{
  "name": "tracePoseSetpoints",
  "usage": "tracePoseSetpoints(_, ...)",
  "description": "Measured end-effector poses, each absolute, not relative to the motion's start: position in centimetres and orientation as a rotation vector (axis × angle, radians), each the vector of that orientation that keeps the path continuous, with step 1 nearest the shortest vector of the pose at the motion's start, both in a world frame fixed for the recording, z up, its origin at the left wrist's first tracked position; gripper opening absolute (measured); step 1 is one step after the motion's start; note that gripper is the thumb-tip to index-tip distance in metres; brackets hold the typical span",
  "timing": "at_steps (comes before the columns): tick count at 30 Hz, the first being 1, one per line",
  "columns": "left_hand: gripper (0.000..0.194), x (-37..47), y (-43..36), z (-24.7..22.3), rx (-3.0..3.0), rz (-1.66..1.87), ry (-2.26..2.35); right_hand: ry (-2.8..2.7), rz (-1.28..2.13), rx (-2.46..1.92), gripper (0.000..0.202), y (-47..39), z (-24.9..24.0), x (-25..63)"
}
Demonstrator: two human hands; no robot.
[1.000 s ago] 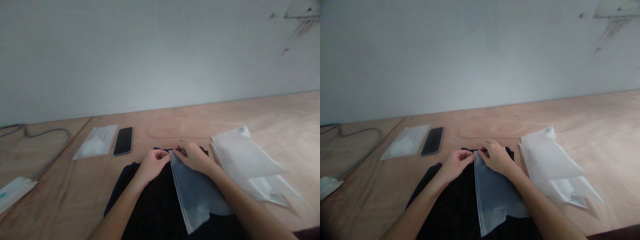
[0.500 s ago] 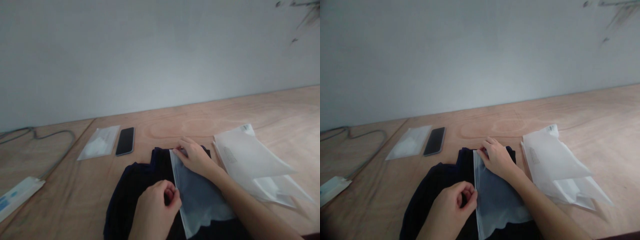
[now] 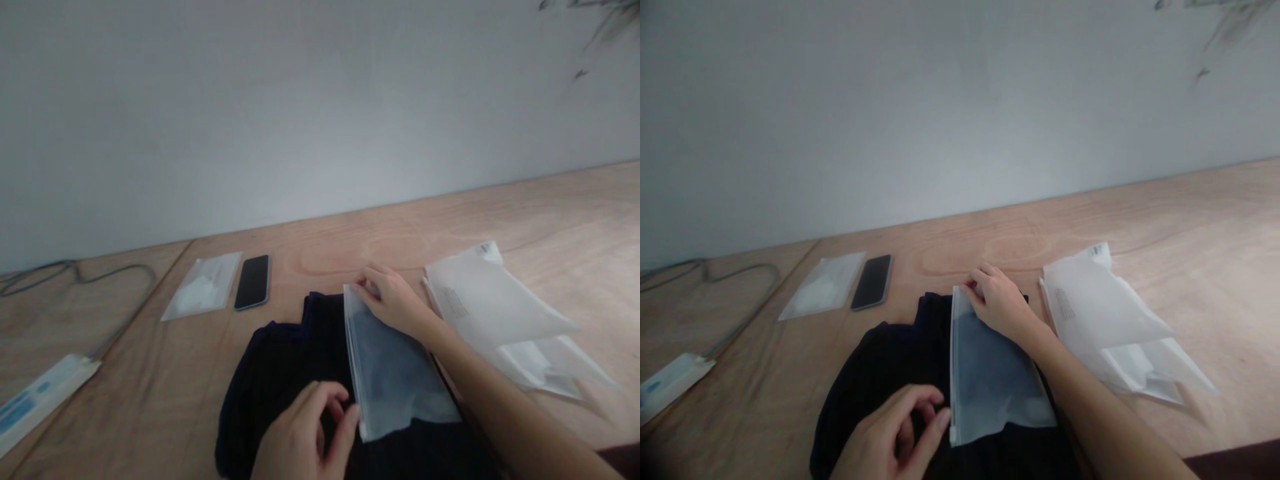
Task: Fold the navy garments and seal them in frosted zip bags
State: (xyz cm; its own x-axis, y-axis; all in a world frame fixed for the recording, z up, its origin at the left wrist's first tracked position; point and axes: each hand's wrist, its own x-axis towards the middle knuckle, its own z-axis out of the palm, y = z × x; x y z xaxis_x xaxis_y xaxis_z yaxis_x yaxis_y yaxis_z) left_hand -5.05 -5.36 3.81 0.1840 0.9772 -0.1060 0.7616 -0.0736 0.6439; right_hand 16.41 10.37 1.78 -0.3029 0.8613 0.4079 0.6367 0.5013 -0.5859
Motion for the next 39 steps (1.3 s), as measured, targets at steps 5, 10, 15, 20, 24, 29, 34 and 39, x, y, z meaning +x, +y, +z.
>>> tracePoseSetpoints(5, 0.024, -3.9, -1.1, 4.5, 2.037, 0.480, 1.613, -2.099, 0.357, -1.242, 0.013, 8.6, 3.2, 18.6)
tracePoseSetpoints(10, 0.019, -3.1, 0.9, 3.8, 1.981, 0.521, 1.518, -2.007, 0.243, -1.472, 0.031, 2.5, 1.4, 20.0)
tracePoseSetpoints(15, 0.026, -2.4, 1.2, 3.6, 1.998, 0.561, 1.514, -1.909, 0.234, -1.556, 0.046, -2.0, -0.8, 18.9)
tracePoseSetpoints(20, 0.010, -1.1, 1.0, 3.9, 1.950, 0.645, 1.437, -1.881, 0.204, -1.537, 0.042, -2.3, -0.6, 18.1)
tracePoseSetpoints(24, 0.002, -0.8, 0.3, 4.0, 1.714, 0.795, 1.326, -1.828, 0.190, -1.500, 0.037, -1.9, -0.3, 18.3)
tracePoseSetpoints(29, 0.022, -1.6, -0.7, 4.4, 1.326, 1.098, 1.293, -1.791, 0.106, -1.473, 0.035, -1.3, 0.8, 19.3)
tracePoseSetpoints(34, 0.022, -1.5, -1.8, 5.0, 0.969, 1.302, 1.242, -1.791, -0.161, -1.560, 0.035, -0.7, 3.3, 23.1)
tracePoseSetpoints(39, 0.026, 0.3, -2.6, 3.5, 0.777, 1.228, 1.106, -1.819, -0.396, -1.782, 0.041, 0.8, 2.5, 30.8)
